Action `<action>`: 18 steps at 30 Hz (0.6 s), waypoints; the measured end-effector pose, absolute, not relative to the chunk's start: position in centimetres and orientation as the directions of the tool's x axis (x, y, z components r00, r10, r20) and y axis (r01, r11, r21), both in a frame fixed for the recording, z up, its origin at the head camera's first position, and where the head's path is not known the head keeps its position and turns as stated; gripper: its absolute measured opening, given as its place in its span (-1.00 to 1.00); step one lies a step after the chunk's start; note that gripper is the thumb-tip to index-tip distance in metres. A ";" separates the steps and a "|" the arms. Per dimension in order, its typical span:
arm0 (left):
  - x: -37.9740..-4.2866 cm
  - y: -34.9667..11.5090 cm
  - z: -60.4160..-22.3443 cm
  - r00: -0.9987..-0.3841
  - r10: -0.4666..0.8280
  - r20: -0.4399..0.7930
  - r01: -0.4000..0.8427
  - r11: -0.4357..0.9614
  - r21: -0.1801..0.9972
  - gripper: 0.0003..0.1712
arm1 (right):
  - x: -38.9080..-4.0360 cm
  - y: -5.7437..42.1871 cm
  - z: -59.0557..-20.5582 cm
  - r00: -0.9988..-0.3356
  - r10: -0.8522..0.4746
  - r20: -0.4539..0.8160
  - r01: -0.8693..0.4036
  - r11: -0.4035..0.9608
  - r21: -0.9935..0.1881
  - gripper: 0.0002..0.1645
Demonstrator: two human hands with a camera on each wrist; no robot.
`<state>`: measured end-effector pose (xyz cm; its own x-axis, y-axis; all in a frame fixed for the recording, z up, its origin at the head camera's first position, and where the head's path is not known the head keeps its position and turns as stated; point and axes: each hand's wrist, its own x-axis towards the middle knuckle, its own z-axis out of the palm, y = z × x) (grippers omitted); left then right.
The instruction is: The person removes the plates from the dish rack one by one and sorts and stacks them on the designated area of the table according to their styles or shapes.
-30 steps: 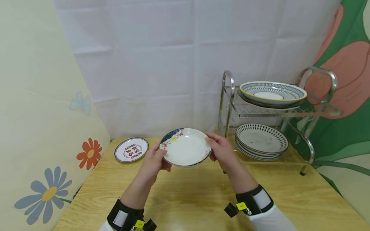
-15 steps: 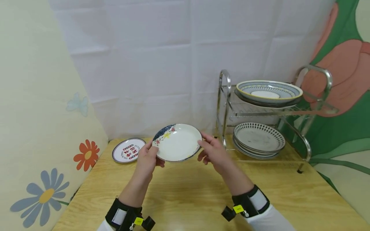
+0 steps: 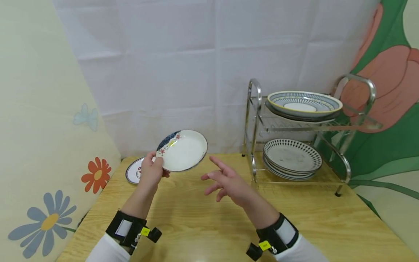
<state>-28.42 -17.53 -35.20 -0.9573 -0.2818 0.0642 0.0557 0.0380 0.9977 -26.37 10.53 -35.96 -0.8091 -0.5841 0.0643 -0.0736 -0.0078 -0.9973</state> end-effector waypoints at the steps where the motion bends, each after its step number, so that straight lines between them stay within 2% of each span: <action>1: -28.8 -18.1 -35.0 -0.955 -0.290 0.058 0.048 0.042 0.998 -0.50 | -26.3 10.4 -36.1 -0.800 -0.598 0.056 -0.070 -0.001 -0.998 -0.12; 9: -31.6 -23.6 -34.4 -0.925 -0.378 0.043 0.007 0.096 0.995 -0.47 | -26.1 8.5 -38.2 -0.769 -0.637 -0.049 0.004 0.072 -0.997 -0.19; 18: -33.5 -28.4 -37.0 -0.850 -0.527 -0.016 -0.112 0.152 0.982 -0.49 | -25.7 6.7 -40.3 -0.758 -0.641 -0.125 0.082 0.097 -0.992 -0.27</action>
